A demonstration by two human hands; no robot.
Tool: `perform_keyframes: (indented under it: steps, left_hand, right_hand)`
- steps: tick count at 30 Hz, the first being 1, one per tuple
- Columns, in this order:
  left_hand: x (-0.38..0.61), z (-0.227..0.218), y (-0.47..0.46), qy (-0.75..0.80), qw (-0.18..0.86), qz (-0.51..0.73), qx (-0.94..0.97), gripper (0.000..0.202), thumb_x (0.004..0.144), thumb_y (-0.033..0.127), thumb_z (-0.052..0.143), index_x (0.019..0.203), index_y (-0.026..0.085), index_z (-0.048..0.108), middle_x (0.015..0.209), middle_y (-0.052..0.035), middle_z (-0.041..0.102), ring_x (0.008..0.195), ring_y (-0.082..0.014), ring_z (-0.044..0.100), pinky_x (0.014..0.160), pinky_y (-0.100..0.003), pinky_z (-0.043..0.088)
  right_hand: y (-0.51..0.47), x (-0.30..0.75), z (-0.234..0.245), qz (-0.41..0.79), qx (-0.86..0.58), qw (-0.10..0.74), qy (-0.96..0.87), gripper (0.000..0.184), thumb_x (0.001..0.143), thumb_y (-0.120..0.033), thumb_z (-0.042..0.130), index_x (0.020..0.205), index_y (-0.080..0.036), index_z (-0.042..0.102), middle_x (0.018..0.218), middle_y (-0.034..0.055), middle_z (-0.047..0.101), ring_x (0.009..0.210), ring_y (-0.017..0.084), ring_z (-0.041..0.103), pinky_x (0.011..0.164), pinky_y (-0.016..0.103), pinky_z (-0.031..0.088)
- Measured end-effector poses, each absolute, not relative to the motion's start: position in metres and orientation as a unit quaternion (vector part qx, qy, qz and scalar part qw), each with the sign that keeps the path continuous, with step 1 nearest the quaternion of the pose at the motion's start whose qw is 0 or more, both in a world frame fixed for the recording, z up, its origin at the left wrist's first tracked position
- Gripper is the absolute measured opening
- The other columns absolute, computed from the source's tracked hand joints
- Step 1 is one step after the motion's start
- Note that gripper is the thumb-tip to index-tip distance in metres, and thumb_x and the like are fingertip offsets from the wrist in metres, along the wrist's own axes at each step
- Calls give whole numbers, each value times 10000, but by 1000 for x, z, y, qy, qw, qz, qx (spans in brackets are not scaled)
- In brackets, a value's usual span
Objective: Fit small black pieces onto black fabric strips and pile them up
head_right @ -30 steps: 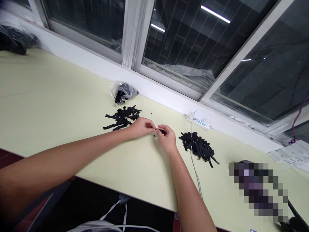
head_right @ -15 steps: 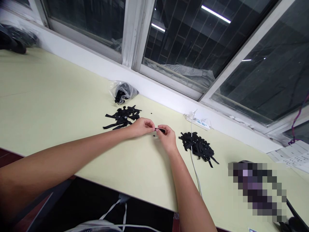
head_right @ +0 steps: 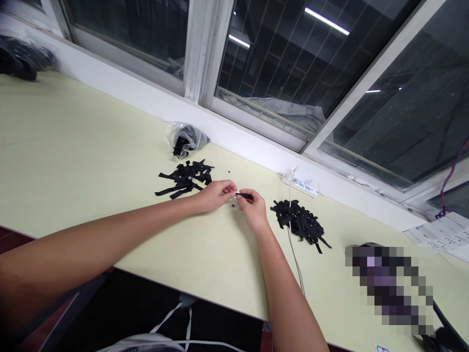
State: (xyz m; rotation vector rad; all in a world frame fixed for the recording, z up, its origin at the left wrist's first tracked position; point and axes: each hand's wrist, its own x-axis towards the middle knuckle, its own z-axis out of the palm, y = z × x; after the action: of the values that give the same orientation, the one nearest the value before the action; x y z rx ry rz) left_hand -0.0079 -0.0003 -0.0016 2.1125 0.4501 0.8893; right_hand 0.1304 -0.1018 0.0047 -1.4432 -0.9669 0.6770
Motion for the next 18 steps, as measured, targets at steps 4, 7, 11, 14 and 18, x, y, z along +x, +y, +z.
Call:
perform_keyframes:
  steps: [4,7,11,14,18]
  left_hand:
    - [-10,1,-3,165,300,329,880,156,894,171,478,892,166,634,869,-45,629,817,-178,572,786,-309,451]
    - [-10,1,-1,157,287,324,888,167,903,188,471,845,166,626,825,-43,606,780,-182,554,760,-306,435]
    - [-10,1,1,162,272,338,886,150,902,190,479,833,172,611,810,-36,593,765,-179,546,728,-295,417]
    - [-11,1,1,166,272,344,884,135,898,197,490,820,173,597,812,-33,580,768,-176,539,730,-293,414]
    - [-11,0,1,157,304,361,867,122,901,217,490,861,174,597,868,-34,584,819,-176,543,761,-294,425]
  right_hand:
    - [-102,129,4,311,-623,597,-399,425,597,-413,818,925,-192,660,756,3,659,661,133,576,581,266,479]
    - [-103,127,6,328,-618,602,-385,432,586,-399,827,924,-190,658,748,-2,655,663,127,574,589,259,473]
    - [-104,125,8,321,-622,607,-377,430,577,-393,829,914,-190,655,726,-12,636,631,120,557,573,258,459]
    - [-104,124,9,317,-624,608,-375,434,570,-395,832,910,-192,654,711,-18,626,610,116,545,568,262,461]
    - [-105,124,11,323,-620,608,-375,439,571,-399,836,914,-196,653,734,-15,630,624,118,551,576,264,471]
